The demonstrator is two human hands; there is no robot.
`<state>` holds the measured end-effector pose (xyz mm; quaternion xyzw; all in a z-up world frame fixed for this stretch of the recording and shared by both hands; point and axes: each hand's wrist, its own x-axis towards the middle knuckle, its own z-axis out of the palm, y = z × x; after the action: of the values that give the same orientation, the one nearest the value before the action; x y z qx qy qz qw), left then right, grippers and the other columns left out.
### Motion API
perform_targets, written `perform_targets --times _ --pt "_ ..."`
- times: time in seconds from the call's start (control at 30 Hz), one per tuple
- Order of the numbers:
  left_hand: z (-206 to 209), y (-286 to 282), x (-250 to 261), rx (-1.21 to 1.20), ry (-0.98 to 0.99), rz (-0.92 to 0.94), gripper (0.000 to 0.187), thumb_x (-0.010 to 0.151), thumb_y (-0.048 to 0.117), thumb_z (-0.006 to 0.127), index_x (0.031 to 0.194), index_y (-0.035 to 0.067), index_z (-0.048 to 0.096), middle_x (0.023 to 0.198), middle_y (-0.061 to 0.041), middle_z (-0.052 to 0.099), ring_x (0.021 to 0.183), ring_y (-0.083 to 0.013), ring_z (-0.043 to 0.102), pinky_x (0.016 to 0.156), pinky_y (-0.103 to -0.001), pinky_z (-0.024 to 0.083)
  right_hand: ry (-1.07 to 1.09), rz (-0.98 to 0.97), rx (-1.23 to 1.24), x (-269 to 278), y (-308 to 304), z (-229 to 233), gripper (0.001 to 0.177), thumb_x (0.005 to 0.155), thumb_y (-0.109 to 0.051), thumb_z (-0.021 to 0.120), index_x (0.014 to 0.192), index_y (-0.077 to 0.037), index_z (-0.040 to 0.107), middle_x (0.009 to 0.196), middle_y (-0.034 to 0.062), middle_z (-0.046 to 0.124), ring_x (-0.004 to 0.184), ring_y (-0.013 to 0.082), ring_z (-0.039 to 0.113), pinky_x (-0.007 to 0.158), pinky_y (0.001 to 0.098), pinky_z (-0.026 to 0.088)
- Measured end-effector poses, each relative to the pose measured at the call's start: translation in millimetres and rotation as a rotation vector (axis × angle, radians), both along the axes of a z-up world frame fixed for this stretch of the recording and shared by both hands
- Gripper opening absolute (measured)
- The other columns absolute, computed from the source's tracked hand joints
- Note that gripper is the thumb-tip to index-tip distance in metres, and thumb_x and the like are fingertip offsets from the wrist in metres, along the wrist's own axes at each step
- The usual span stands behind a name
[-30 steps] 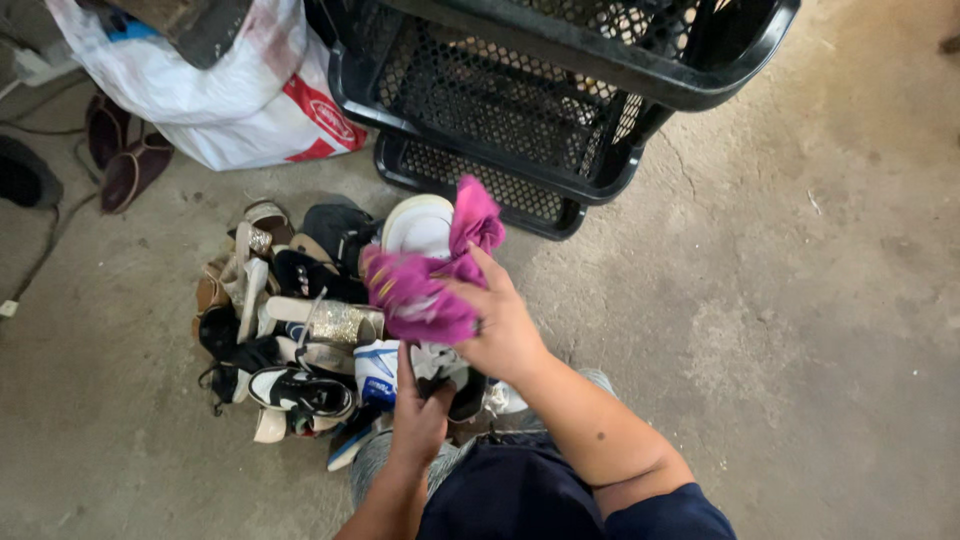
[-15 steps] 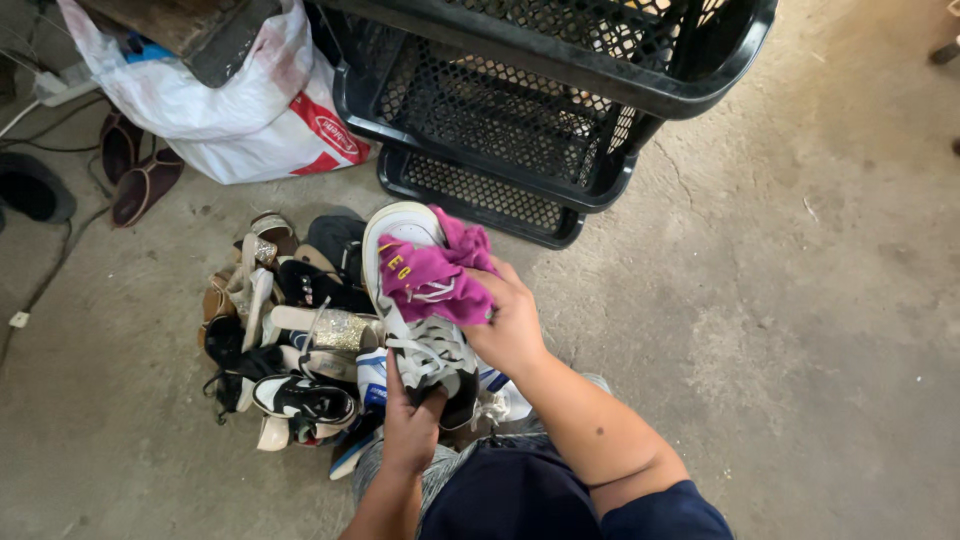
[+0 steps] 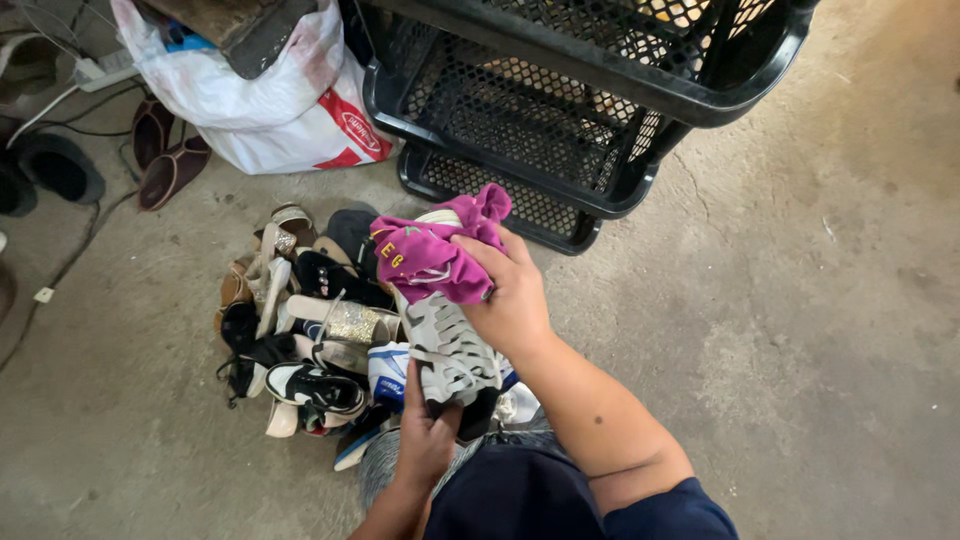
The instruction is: The person wipes several pairs of sneakers with a pink cloth, handling them one at a time from a pile on the floor. After wiping each shoe, the person places it into a black plastic crate. The person repeats this process for multiple shoes throughout the clip.
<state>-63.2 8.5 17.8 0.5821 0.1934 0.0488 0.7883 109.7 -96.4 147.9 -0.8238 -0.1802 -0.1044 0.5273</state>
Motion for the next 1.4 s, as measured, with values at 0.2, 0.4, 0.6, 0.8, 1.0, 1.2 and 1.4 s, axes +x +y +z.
perform_targets --times 0.2,0.4,0.6,0.8,1.0,1.2,1.4 --pt "-8.1 18.4 -9.0 0.029 -0.006 0.049 0.088 0.085 -0.014 0.056 0.162 0.006 0.018 0.140 -0.012 0.057 0.124 -0.0220 0.058 0.103 -0.032 0.046 0.183 0.039 0.155 -3.1 5.1 -13.8 0.038 0.083 -0.014 0.085 0.120 -0.013 0.075 0.122 0.0149 0.075 0.118 0.0321 0.073 0.105 0.0383 0.055" --pt "-15.7 16.4 -21.8 0.005 -0.080 0.044 0.083 0.087 -0.011 0.063 0.159 0.003 0.024 0.140 -0.014 0.057 0.125 -0.0242 0.059 0.105 -0.034 0.048 -0.280 0.198 0.094 0.3 12.5 15.1 0.051 0.073 -0.018 0.087 0.121 -0.010 0.070 0.138 0.0243 0.058 0.128 0.0411 0.057 0.110 0.0447 0.046" --pt "-18.3 21.1 -36.9 0.529 -0.065 0.051 0.074 0.087 -0.001 0.072 0.153 0.001 0.039 0.140 -0.016 0.054 0.127 -0.0235 0.058 0.105 -0.033 0.048 -0.144 0.176 -0.109 15.3 22.0 25.0 0.046 0.075 -0.015 0.084 0.120 -0.016 0.075 0.123 0.0137 0.072 0.118 0.0328 0.067 0.103 0.0392 0.054" --pt "-28.5 15.5 -35.1 -0.049 -0.060 0.094 0.084 0.088 -0.009 0.063 0.161 0.005 0.023 0.141 -0.014 0.055 0.124 -0.0222 0.057 0.102 -0.032 0.047 0.476 0.134 0.367 29.7 20.4 -4.4 0.025 0.092 -0.020 0.076 0.114 -0.010 0.076 0.102 0.0011 0.079 0.094 0.0104 0.069 0.088 0.0280 0.056" --pt "-14.7 18.6 -25.3 -0.024 0.009 0.054 0.087 0.085 -0.015 0.058 0.161 0.007 0.022 0.141 -0.012 0.057 0.126 -0.0218 0.058 0.104 -0.034 0.048 0.636 -0.011 0.625 22.5 21.8 -41.7 0.021 0.097 -0.018 0.071 0.112 -0.004 0.076 0.102 -0.0001 0.076 0.091 0.0063 0.066 0.083 0.0247 0.054" --pt "6.4 13.4 -13.7 -0.077 -0.043 0.058 0.087 0.085 -0.016 0.055 0.163 0.008 0.023 0.142 -0.012 0.056 0.126 -0.0223 0.057 0.106 -0.035 0.046 0.491 -0.147 0.658 5.4 2.6 -44.9 0.023 0.093 -0.012 0.070 0.115 -0.005 0.069 0.103 -0.0011 0.075 0.091 0.0105 0.070 0.083 0.0284 0.057" --pt "13.4 7.7 -3.0 -0.074 0.074 0.052 0.089 0.083 -0.014 0.056 0.162 0.010 0.021 0.139 -0.012 0.059 0.124 -0.0226 0.059 0.103 -0.035 0.048 0.102 0.260 0.342 9.5 -6.1 -51.2 0.035 0.091 -0.002 0.071 0.127 -0.003 0.070 0.146 0.0181 0.057 0.138 0.0331 0.052 0.116 0.0405 0.040"
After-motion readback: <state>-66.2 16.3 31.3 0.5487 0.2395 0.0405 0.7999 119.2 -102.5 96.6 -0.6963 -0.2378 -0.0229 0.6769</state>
